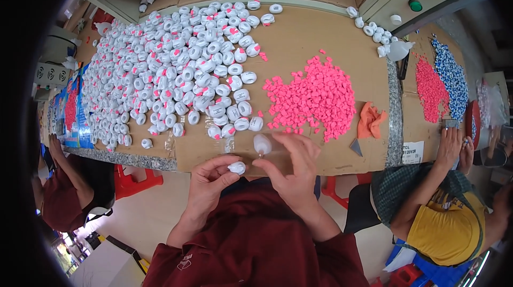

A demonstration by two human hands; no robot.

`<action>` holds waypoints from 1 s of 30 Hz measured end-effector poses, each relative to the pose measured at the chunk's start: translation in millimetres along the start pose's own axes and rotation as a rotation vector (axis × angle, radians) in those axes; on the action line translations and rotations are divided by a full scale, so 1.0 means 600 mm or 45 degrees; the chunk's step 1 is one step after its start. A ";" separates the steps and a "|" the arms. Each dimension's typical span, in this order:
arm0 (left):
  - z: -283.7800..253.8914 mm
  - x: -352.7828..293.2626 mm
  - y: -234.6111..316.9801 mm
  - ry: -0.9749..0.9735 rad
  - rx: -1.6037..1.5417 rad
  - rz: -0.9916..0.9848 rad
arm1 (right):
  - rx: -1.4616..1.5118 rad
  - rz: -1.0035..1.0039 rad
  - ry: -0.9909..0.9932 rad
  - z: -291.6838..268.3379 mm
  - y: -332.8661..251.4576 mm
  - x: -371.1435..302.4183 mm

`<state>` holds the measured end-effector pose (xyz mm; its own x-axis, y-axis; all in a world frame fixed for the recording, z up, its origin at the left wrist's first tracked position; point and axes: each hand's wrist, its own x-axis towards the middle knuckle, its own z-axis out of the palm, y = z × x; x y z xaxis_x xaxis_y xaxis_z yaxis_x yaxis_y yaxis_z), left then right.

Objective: The person assembles toy components by applying glue from a bottle to white plastic shells and inserting pink heart pieces into them.

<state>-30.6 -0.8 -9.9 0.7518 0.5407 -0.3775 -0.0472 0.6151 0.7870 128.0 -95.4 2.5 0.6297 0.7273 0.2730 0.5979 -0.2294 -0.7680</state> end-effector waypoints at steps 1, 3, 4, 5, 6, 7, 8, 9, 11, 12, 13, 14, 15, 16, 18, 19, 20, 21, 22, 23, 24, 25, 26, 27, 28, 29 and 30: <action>-0.002 0.000 -0.002 0.001 -0.014 -0.004 | 0.009 0.035 0.059 -0.012 0.004 0.001; 0.000 0.000 0.001 -0.024 -0.030 -0.019 | -0.114 0.089 0.124 -0.040 0.020 0.001; 0.002 0.000 0.001 -0.038 -0.038 -0.027 | -0.123 0.091 0.124 -0.049 0.028 0.000; 0.004 0.001 0.001 -0.045 -0.039 -0.032 | -0.183 0.085 0.053 -0.055 0.036 -0.001; 0.005 0.004 0.001 -0.068 -0.022 -0.034 | -0.241 0.078 -0.018 -0.058 0.039 0.000; 0.007 0.006 0.000 -0.089 -0.005 -0.035 | -0.243 0.082 -0.016 -0.056 0.040 0.002; 0.008 0.007 -0.001 -0.089 -0.004 -0.036 | -0.291 0.026 -0.028 -0.053 0.042 0.006; 0.009 0.009 -0.003 -0.103 -0.017 -0.029 | -0.338 -0.030 -0.040 -0.051 0.044 0.009; 0.012 0.010 -0.004 -0.111 -0.024 -0.021 | -0.344 -0.058 -0.052 -0.053 0.047 0.016; 0.014 0.010 -0.002 -0.115 -0.006 -0.029 | -0.353 -0.087 -0.064 -0.054 0.045 0.019; 0.016 0.010 -0.001 -0.118 0.012 -0.038 | -0.346 -0.086 -0.066 -0.056 0.040 0.018; 0.019 0.010 -0.002 -0.110 0.015 -0.038 | -0.110 0.019 -0.071 -0.058 0.033 0.012; 0.023 0.012 -0.004 -0.107 -0.020 -0.026 | 0.126 0.125 -0.078 -0.061 0.025 0.006; 0.027 0.013 -0.005 -0.104 -0.055 -0.014 | 0.133 0.126 -0.083 -0.064 0.013 0.000; 0.031 0.016 -0.011 -0.112 -0.020 0.042 | 0.325 0.202 -0.309 -0.067 -0.009 -0.012; 0.032 0.016 -0.013 -0.126 0.011 0.102 | 0.327 0.080 -0.335 -0.061 -0.007 -0.016; 0.034 0.016 -0.015 -0.127 0.010 0.098 | 0.325 0.083 -0.334 -0.055 -0.007 -0.023; 0.036 0.017 -0.016 -0.133 0.031 0.095 | 0.446 0.254 -0.301 -0.049 -0.008 -0.033; 0.038 0.017 -0.017 -0.140 0.051 0.093 | 0.566 0.425 -0.265 -0.046 -0.010 -0.038; 0.039 0.016 -0.018 -0.135 0.052 0.093 | 0.569 0.425 -0.269 -0.047 -0.009 -0.038; 0.040 0.015 -0.019 -0.148 0.082 0.081 | 0.539 0.421 -0.344 -0.048 -0.009 -0.037; 0.041 0.015 -0.019 -0.161 0.112 0.070 | 0.509 0.416 -0.419 -0.049 -0.008 -0.036; 0.041 0.015 -0.019 -0.161 0.109 0.071 | 0.506 0.415 -0.421 -0.050 -0.008 -0.036; 0.041 0.015 -0.020 -0.159 0.122 0.074 | 0.647 0.566 -0.460 -0.050 -0.008 -0.035; 0.042 0.015 -0.020 -0.157 0.135 0.076 | 0.788 0.718 -0.497 -0.050 -0.008 -0.035; 0.042 0.015 -0.019 -0.161 0.133 0.077 | 0.784 0.717 -0.495 -0.050 -0.008 -0.035; 0.044 0.015 -0.018 -0.160 0.217 0.118 | 0.826 0.749 -0.470 -0.050 -0.008 -0.035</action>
<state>-6.2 -17.7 -9.2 0.8260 0.5079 -0.2443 -0.0163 0.4549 0.8904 126.8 -129.0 17.6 0.4791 0.7937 -0.3749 -0.2273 -0.3004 -0.9263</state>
